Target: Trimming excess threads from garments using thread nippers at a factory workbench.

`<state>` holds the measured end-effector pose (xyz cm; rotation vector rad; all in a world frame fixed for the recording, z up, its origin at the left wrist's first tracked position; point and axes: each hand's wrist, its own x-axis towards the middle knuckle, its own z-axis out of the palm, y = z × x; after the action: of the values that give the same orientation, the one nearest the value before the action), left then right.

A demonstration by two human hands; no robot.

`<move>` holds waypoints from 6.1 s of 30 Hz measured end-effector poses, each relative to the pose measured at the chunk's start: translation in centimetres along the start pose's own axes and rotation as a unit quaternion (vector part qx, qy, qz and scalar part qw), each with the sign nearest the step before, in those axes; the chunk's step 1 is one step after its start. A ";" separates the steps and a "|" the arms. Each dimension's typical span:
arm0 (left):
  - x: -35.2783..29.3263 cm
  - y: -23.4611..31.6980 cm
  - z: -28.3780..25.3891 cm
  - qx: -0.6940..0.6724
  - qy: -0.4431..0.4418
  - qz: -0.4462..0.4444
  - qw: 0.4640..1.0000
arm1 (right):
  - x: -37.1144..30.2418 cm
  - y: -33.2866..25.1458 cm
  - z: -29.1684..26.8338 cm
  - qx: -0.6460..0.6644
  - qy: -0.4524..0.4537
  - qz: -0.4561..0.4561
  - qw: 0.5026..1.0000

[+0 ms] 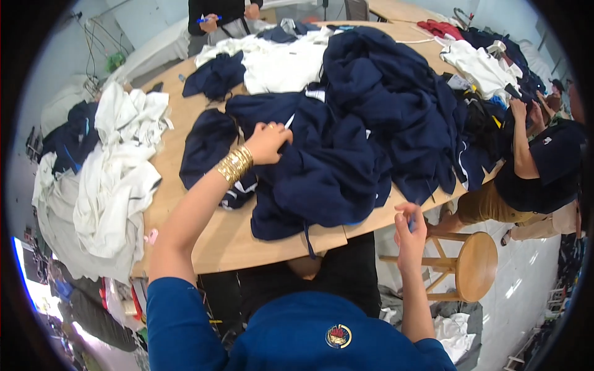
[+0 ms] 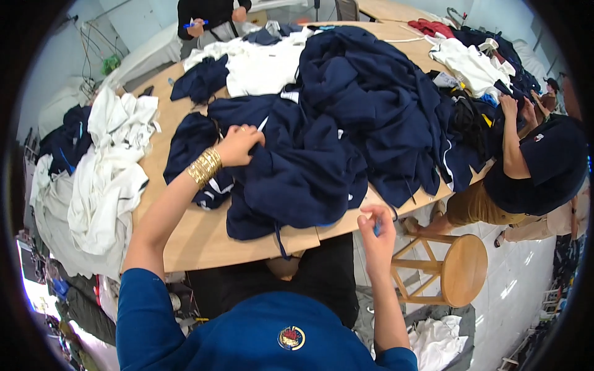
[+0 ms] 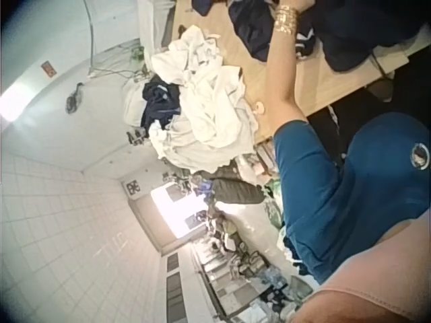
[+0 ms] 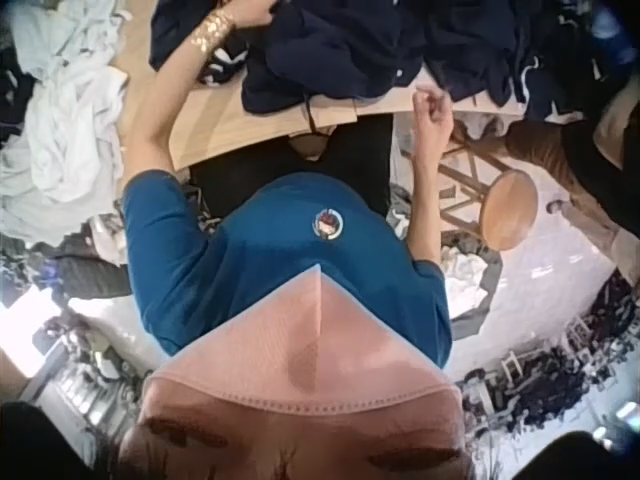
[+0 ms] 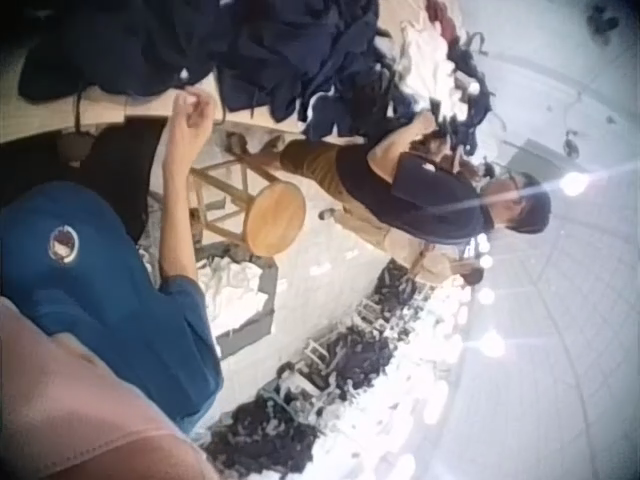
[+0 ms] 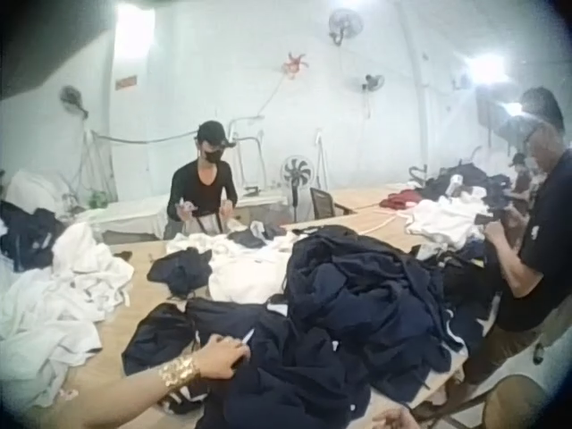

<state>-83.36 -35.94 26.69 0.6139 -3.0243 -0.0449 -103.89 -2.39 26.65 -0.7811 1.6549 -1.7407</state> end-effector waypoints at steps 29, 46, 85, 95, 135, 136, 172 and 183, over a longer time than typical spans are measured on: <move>-1.2 14.0 -7.2 -0.730 -0.073 -0.098 0.672 | 2.5 -1.1 6.4 -0.198 -0.018 -0.219 0.955; -7.8 8.4 -7.6 -0.630 -0.144 -0.096 0.757 | 4.1 -5.5 -1.7 0.139 -0.035 0.135 0.980; -4.0 15.8 -9.7 -0.719 0.037 -0.062 0.691 | 4.6 -6.2 4.2 -0.270 -0.131 -0.165 0.940; -7.8 11.4 -9.5 -0.787 0.207 -0.127 0.567 | 6.1 -7.7 0.0 -0.062 -0.136 -0.015 0.989; -2.8 18.9 -3.9 -0.562 0.168 -0.053 0.808 | 6.9 -3.6 3.0 0.160 -0.144 0.210 0.954; -2.9 18.4 -3.6 -0.563 0.139 -0.052 0.813 | 7.1 -2.7 2.9 0.124 -0.148 0.198 0.961; -4.5 17.6 -4.0 -0.669 -0.002 -0.097 0.737 | 2.8 -4.2 3.8 -0.163 -0.156 -0.144 0.963; -4.1 18.1 -4.1 -0.596 0.027 -0.072 0.799 | 2.5 -4.1 4.5 -0.167 -0.161 -0.198 0.952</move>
<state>-86.36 -17.75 31.31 0.6077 -2.1621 -1.6857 -102.22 -7.03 30.99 -1.5589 1.6593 -1.4839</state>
